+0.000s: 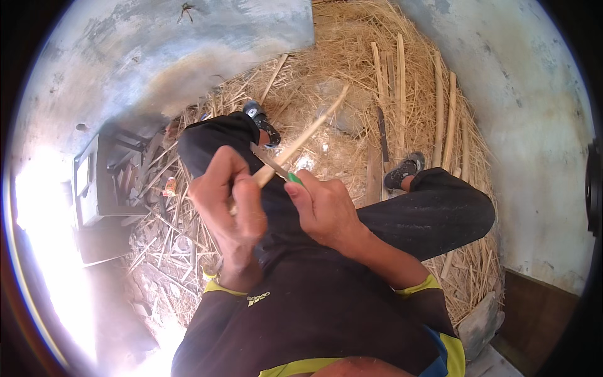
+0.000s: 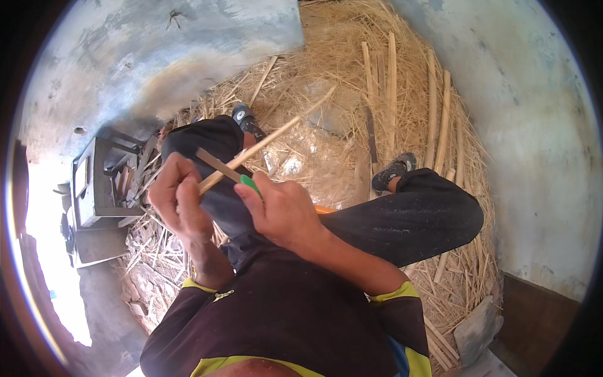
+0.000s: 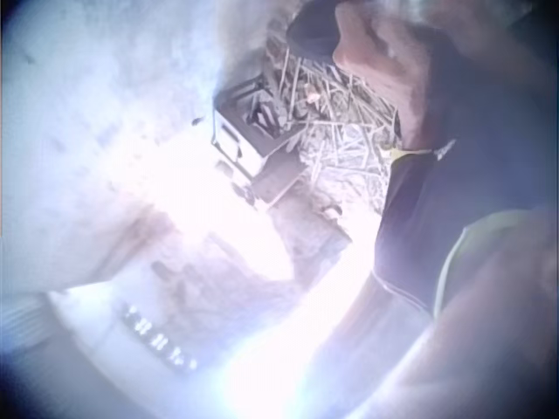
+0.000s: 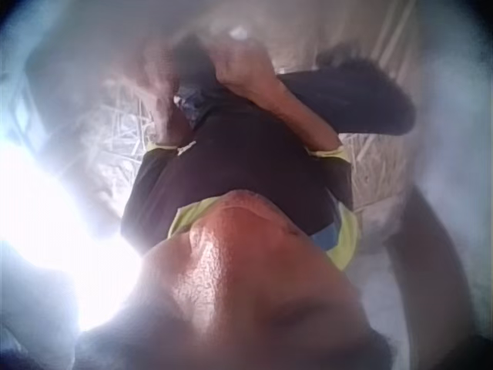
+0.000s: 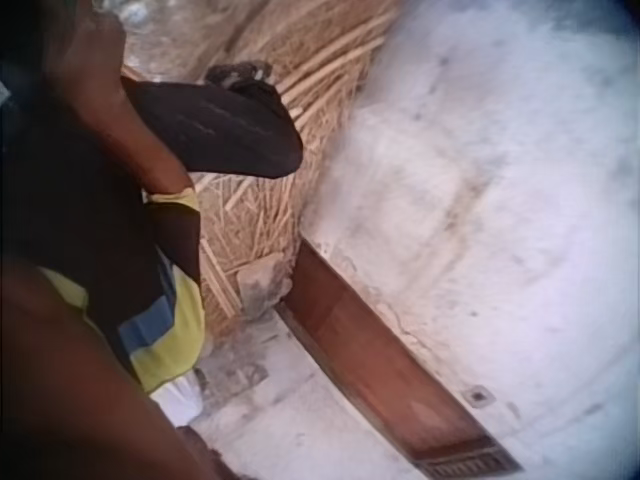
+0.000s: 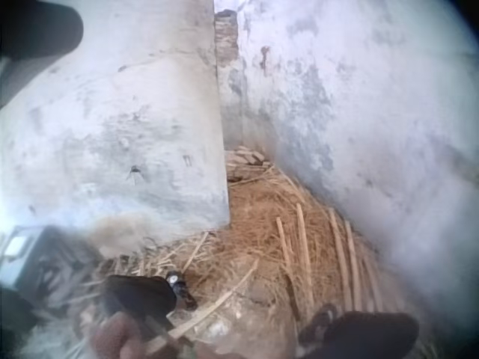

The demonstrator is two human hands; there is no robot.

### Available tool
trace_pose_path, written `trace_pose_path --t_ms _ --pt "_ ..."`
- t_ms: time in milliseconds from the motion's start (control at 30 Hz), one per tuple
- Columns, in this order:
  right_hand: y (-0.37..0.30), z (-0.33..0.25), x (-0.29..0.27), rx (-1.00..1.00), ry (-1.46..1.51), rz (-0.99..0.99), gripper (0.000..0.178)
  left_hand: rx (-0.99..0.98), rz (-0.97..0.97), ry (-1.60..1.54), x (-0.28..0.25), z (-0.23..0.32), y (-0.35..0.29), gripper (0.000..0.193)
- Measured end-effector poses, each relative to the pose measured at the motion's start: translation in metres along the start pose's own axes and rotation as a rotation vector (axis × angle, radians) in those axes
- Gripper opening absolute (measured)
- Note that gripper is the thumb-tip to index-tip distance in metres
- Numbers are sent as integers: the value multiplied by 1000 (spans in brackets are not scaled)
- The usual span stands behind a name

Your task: The person sits on a straw-covered floor and uses a green-handled knife to shave a thin strip of wood. They hold the wood in their left hand and repeatedly scrape the blade along its length to remove thin layers, creating wood shavings.

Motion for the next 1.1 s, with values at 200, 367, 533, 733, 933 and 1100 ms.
trace_pose_path --t_ms 200,367,533,733,933,1100 --pt "13 110 32 256 -329 29 33 -71 22 39 -5 -5 3 15" --pt "1 100 -12 442 20 230 42 30 -109 47 23 -7 0 12" --pt "-10 79 -24 325 355 301 48 34 -171 43 36 -9 -18 10" --pt "-24 95 6 321 489 227 47 9 -156 -138 34 -36 -52 16" --pt "-25 78 17 304 501 158 46 -153 -32 -366 37 -31 -61 13" --pt "-26 48 0 267 417 97 36 32 10 -138 26 -31 -55 15"
Point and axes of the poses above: each hand's wrist, its own y-axis towards the middle knuckle, its own x-axis out of the palm, z = x × y, the point moved 1 cm from there along y, towards the middle knuckle, and after that the axes turned 14 degrees about -z, right-handed, at the moved point
